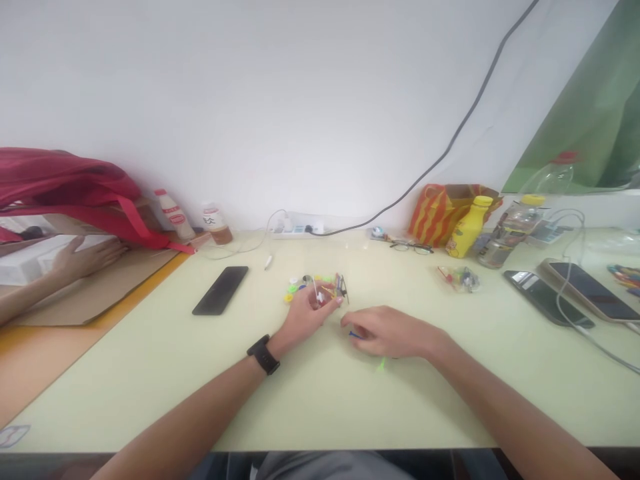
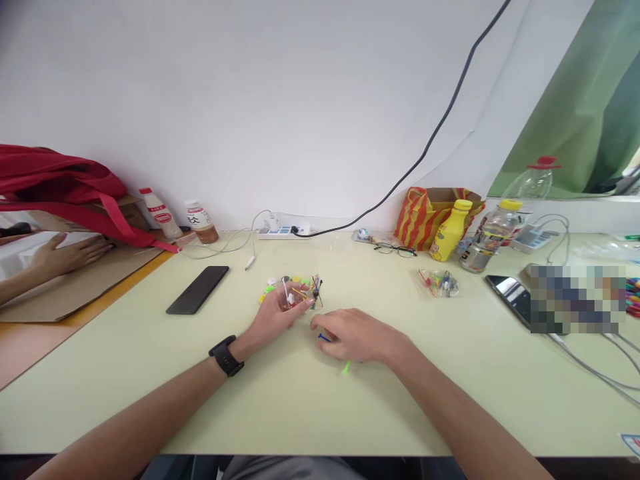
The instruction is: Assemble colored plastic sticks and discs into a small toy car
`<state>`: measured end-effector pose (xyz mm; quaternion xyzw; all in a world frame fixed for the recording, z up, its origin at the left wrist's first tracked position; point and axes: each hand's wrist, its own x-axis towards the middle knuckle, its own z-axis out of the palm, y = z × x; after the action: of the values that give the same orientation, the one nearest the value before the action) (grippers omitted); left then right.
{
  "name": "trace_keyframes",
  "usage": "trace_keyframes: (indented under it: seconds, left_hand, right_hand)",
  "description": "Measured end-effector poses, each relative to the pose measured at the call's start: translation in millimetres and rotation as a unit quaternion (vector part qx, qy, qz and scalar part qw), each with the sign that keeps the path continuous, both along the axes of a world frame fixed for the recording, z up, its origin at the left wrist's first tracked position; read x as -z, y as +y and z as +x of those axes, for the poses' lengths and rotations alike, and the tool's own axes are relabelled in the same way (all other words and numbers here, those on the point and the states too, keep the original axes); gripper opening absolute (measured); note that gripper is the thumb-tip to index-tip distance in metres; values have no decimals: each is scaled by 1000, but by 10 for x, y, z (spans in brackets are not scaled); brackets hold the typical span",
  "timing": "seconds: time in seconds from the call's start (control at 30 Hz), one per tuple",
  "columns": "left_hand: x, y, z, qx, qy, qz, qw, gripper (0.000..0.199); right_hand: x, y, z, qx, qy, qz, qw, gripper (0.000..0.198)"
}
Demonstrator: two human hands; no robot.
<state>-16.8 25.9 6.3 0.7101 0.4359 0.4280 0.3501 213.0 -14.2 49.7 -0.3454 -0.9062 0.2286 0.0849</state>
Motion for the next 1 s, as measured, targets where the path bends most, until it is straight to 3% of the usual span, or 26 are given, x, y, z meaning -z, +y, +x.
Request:
trace_keyframes:
  seconds: [0.13, 0.33, 0.53, 0.77, 0.87, 1.0]
  left_hand:
    - [-1, -11, -6, 4, 11, -1, 1000, 40]
    - [7, -10, -7, 18, 2, 8, 1000, 40]
    - [28, -23, 8, 19, 23, 18, 999, 41]
    - [67, -18, -4, -3, 25, 14, 1000, 49]
    - [60, -18, -5, -13, 19, 14, 1000, 47]
    - [47, -20, -1, -20, 10, 10, 1000, 46]
  right_hand:
    - [80, 37, -20, -34, 20, -28, 999, 18]
    - [-82, 72, -16, 74, 199, -56, 976, 24]
    - [-511, 90, -16, 164, 355, 18, 920, 24]
    - [-1119, 196, -194, 195, 464, 78, 861, 24]
    - [-1168, 231, -295, 218, 435, 112, 866, 19]
    - [-1055, 260, -428, 218, 361, 149, 894, 6]
